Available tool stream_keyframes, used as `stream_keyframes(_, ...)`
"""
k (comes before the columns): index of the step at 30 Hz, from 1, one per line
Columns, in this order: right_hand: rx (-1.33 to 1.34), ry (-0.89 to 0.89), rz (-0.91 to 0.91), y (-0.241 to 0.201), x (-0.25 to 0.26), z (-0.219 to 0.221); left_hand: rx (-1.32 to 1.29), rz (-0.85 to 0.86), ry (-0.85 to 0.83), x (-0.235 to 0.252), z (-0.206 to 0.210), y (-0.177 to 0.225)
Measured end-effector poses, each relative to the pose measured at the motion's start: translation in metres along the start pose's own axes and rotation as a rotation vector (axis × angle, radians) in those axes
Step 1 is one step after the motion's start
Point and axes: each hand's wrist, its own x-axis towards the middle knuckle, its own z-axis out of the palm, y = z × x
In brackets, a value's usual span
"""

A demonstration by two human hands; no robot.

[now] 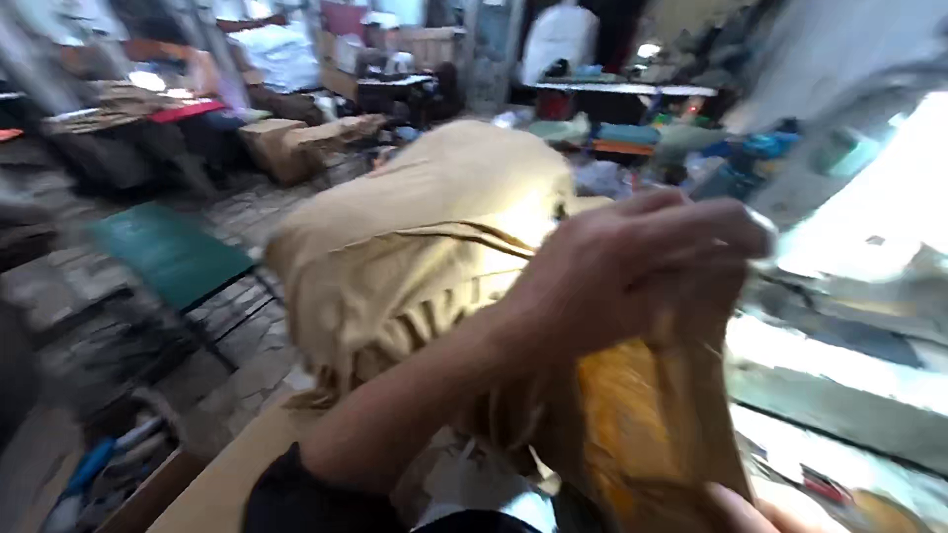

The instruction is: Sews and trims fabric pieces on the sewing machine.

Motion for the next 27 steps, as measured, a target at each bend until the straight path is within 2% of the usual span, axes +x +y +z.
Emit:
stream_keyframes(4,-0.005,0.223,0.124,0.047,-0.011,-0.007,0.329,-0.174,-0.298,0.006,0.08,-0.074)
stream_keyframes(6,-0.021,0.334,0.226,0.07,-0.016,-0.016,0.343,-0.176,-0.421,0.007,0.125,-0.112)
stream_keyframes(8,-0.12,0.446,0.289,0.086,-0.009,-0.033,0.318,-0.246,-0.476,0.032,0.158,-0.133)
stream_keyframes(11,-0.236,0.504,0.287,0.102,0.024,-0.065,0.297,-0.405,-0.554,0.077,0.186,-0.156)
stream_keyframes(12,-0.24,0.491,0.272,0.106,0.034,-0.073,0.279,-0.348,-0.53,0.08,0.197,-0.182)
stream_keyframes(13,-0.239,0.473,0.258,0.109,0.04,-0.078,0.258,-0.105,-0.277,0.066,0.225,-0.236)
stream_keyframes(14,-0.236,0.458,0.244,0.112,0.042,-0.08,0.23,-0.041,-0.206,0.062,0.241,-0.27)
stream_keyframes(16,-0.234,0.437,0.214,0.114,0.039,-0.078,0.268,-0.053,-0.245,0.064,0.246,-0.295)
stream_keyframes(18,-0.241,0.405,0.198,0.114,0.026,-0.072,0.312,-0.069,-0.245,0.059,0.242,-0.294)
stream_keyframes(20,-0.251,0.377,0.199,0.11,0.011,-0.064,0.306,-0.058,-0.233,0.053,0.229,-0.269)
stream_keyframes(21,-0.257,0.372,0.205,0.107,0.003,-0.06,0.311,-0.133,-0.307,0.055,0.216,-0.237)
stream_keyframes(22,-0.252,0.372,0.206,0.104,-0.003,-0.056,0.287,-0.304,-0.457,0.064,0.197,-0.195)
stream_keyframes(23,-0.241,0.371,0.204,0.103,-0.008,-0.054,0.275,-0.419,-0.517,0.07,0.189,-0.169)
stream_keyframes(24,-0.232,0.373,0.201,0.102,-0.012,-0.052,0.265,-0.468,-0.525,0.072,0.186,-0.158)
stream_keyframes(27,-0.238,0.399,0.197,0.102,-0.011,-0.051,0.269,-0.471,-0.495,0.068,0.187,-0.158)
